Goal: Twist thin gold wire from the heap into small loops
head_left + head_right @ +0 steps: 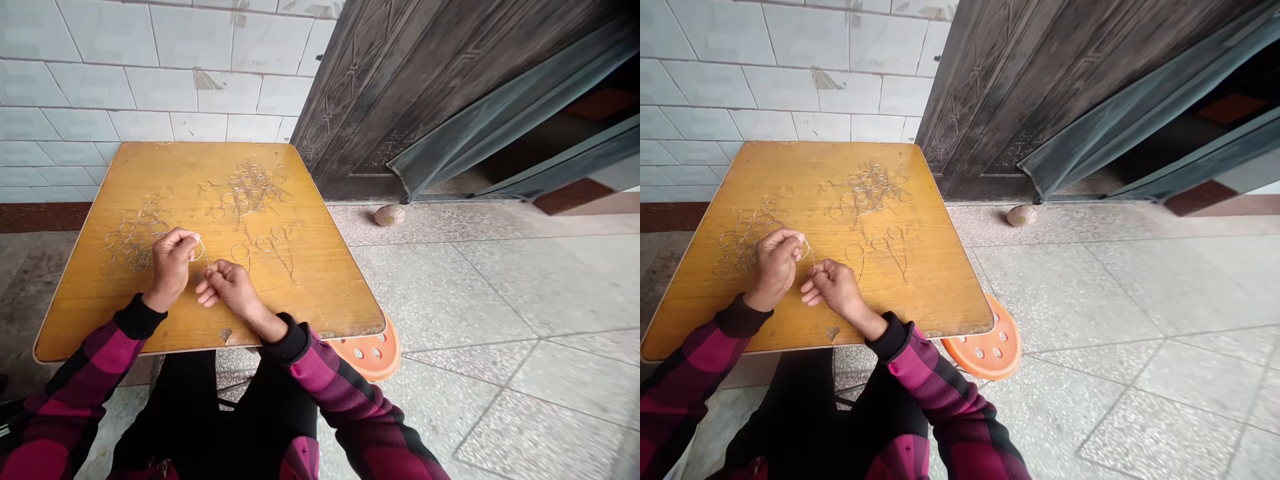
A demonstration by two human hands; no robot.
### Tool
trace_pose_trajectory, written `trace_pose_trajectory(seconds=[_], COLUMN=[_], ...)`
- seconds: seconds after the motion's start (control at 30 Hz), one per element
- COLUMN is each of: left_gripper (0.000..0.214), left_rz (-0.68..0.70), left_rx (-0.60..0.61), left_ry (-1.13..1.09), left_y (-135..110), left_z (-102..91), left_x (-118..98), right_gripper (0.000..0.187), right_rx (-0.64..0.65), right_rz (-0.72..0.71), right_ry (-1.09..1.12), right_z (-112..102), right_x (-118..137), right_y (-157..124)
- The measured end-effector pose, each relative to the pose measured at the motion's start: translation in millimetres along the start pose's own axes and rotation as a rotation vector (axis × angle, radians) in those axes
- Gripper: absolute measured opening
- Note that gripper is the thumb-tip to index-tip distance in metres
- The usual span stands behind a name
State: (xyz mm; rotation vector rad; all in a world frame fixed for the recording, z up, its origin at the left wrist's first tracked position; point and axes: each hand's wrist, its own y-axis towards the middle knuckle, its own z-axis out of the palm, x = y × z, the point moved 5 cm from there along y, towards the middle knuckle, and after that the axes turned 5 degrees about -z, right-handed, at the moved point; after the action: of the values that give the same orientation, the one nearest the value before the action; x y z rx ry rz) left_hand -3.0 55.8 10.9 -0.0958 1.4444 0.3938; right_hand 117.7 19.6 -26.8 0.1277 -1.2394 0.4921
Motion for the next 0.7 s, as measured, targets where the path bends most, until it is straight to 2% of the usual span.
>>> trace_pose_trajectory(seconds=[0.2, 0.37, 0.53, 0.7], left_gripper=[0.012, 0.014, 0.012, 0.012], left_rz=[0.066, 0.090, 0.015, -0.032], left_rx=[0.016, 0.019, 0.031, 0.046], left_ry=[0.061, 0.135, 0.008, -0.086], left_y=[-3.2, -3.8, -2.1, -3.0], left_z=[2.5, 3.6, 4.6, 7.5], left_x=[-1.3, -0.6, 3.4, 4.0], right_gripper=[0.009, 0.011, 0.013, 0.012], right_rx=[-0.071, -0.069, -0.081, -0.148], right_rz=[0.057, 0.092, 0.120, 0.111], right_ry=[0.026, -0.014, -0.043, 0.006], right_z=[1.7, 2.4, 0.6, 3.6], right_x=[-4.2, -6.8, -14.4, -26.0], right_y=[-6.0, -11.8, -22.0, -28.2])
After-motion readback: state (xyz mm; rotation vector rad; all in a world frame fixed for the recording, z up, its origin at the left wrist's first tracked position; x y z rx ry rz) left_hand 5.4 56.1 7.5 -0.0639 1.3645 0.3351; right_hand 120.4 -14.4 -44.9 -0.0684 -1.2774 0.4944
